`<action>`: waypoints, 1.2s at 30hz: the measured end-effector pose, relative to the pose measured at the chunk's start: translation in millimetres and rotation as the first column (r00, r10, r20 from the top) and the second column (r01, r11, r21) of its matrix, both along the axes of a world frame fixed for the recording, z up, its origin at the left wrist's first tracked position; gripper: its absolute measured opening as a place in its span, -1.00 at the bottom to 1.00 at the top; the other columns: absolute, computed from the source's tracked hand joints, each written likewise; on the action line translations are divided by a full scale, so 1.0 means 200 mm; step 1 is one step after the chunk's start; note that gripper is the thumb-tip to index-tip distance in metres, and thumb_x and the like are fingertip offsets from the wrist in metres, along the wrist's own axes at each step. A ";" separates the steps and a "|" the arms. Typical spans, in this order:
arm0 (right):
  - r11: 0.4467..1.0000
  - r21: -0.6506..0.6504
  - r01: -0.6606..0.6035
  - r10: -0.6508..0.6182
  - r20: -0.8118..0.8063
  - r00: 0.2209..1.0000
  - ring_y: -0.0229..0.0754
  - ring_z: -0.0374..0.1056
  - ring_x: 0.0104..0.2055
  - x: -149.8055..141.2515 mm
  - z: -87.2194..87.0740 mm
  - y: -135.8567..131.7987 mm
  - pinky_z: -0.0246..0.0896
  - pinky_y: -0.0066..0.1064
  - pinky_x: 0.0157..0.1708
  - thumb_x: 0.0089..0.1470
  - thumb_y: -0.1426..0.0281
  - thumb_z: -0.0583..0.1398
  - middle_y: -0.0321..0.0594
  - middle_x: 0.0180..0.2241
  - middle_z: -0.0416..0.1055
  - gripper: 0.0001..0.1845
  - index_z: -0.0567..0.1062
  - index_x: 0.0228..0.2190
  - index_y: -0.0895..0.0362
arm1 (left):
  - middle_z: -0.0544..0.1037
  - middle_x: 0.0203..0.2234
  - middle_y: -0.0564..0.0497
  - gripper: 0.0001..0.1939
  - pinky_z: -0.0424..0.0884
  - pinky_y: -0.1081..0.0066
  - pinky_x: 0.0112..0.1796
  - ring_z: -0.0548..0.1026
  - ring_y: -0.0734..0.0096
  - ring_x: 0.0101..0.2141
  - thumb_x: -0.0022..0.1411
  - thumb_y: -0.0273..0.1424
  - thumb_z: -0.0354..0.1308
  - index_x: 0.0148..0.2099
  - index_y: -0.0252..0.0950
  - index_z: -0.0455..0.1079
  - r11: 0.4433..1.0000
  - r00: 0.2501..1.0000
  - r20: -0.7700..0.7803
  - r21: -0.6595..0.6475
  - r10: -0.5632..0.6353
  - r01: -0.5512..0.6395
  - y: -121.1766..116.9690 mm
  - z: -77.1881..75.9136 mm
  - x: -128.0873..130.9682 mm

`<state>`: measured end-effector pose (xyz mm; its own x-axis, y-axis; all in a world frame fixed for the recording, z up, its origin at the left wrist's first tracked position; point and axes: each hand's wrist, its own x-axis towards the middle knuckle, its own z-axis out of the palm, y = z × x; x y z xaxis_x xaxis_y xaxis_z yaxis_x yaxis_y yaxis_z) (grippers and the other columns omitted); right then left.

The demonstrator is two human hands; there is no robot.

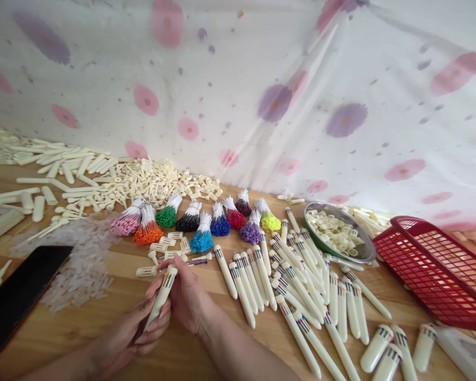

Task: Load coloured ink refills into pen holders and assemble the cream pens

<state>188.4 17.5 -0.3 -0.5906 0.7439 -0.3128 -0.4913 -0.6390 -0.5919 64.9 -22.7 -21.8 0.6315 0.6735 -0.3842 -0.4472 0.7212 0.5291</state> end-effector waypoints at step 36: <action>0.995 0.091 -0.035 0.048 -0.148 0.988 -0.21 0.30 -0.53 0.02 -0.03 -0.01 0.15 -0.45 -0.54 -0.02 -0.21 -0.07 -0.23 -0.53 0.42 -0.32 0.33 -0.21 0.11 | 0.05 -0.72 0.24 -0.70 -0.22 0.70 -0.77 -0.21 0.74 -0.74 0.02 -0.28 0.25 -0.48 -0.34 0.21 0.960 0.960 0.217 -0.179 -0.175 0.215 0.06 0.05 -0.04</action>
